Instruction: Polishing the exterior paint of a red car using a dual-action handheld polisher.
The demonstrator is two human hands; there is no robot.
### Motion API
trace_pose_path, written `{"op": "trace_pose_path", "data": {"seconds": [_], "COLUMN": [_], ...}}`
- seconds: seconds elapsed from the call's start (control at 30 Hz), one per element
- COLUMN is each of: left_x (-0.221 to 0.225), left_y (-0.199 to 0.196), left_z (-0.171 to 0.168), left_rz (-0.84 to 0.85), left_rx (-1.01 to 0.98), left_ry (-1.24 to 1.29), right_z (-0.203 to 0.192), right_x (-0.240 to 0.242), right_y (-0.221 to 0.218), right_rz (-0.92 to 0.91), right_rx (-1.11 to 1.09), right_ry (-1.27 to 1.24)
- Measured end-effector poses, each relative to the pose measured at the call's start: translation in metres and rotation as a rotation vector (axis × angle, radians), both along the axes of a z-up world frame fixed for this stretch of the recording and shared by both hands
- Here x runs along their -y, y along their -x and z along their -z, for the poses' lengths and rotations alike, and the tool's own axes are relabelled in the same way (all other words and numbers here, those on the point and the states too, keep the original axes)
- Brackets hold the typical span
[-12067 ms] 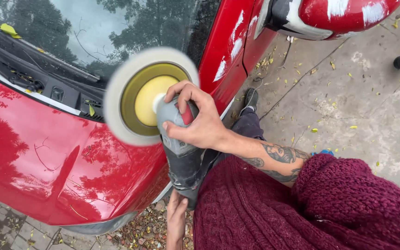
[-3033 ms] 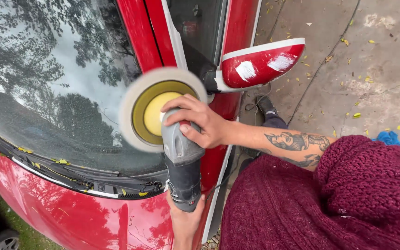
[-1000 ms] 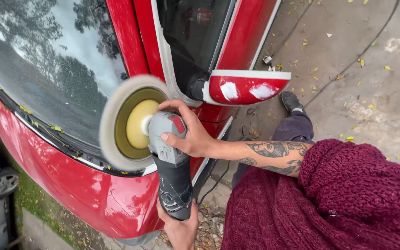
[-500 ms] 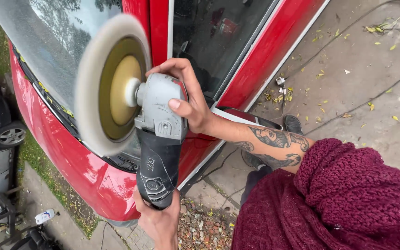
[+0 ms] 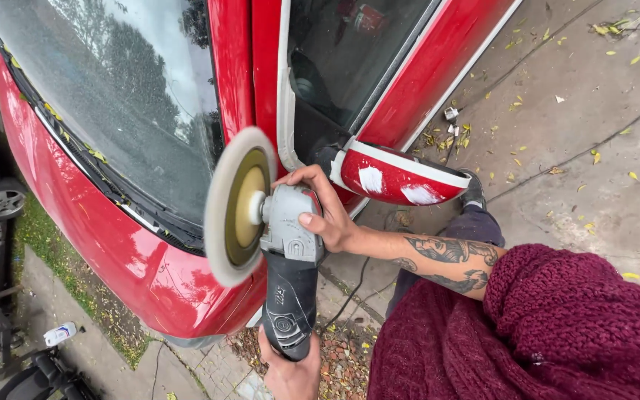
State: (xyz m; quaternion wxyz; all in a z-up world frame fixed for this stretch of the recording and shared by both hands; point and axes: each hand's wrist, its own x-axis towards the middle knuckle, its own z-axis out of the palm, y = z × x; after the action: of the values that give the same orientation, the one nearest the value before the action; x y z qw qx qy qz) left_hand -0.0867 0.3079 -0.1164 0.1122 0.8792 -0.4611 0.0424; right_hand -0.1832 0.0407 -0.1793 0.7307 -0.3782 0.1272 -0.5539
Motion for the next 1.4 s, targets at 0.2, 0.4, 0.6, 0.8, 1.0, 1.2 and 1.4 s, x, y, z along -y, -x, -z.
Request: {"op": "trace_pose_path", "data": {"seconds": [0.2, 0.4, 0.6, 0.8, 1.0, 1.2, 1.4], "left_x": [0.002, 0.064, 0.118, 0.141, 0.086, 0.017, -0.039], "left_y": [0.001, 0.02, 0.031, 0.045, 0.055, 0.052, 0.026], "left_z": [-0.004, -0.028, -0.043, -0.046, -0.026, -0.005, 0.011], "left_rz": [-0.098, 0.057, 0.063, 0.17, -0.07, -0.202, -0.217], "left_rx": [-0.014, 0.123, 0.155, 0.15, 0.137, 0.034, -0.113], "left_ry": [-0.056, 0.012, -0.001, 0.055, 0.014, -0.091, -0.147], "right_z": [0.0, -0.014, -0.043, -0.049, -0.028, 0.007, 0.034], "right_x": [0.006, 0.058, 0.119, 0.141, 0.09, 0.023, -0.036], "right_y": [-0.002, 0.023, 0.052, 0.063, 0.041, 0.017, -0.005], "right_rz": [-0.021, 0.123, 0.129, 0.194, 0.093, -0.143, -0.099], "right_rx": [0.009, 0.022, 0.139, 0.175, 0.159, 0.078, -0.107], "right_ry": [0.044, 0.085, 0.118, 0.175, 0.142, 0.032, 0.028]}}
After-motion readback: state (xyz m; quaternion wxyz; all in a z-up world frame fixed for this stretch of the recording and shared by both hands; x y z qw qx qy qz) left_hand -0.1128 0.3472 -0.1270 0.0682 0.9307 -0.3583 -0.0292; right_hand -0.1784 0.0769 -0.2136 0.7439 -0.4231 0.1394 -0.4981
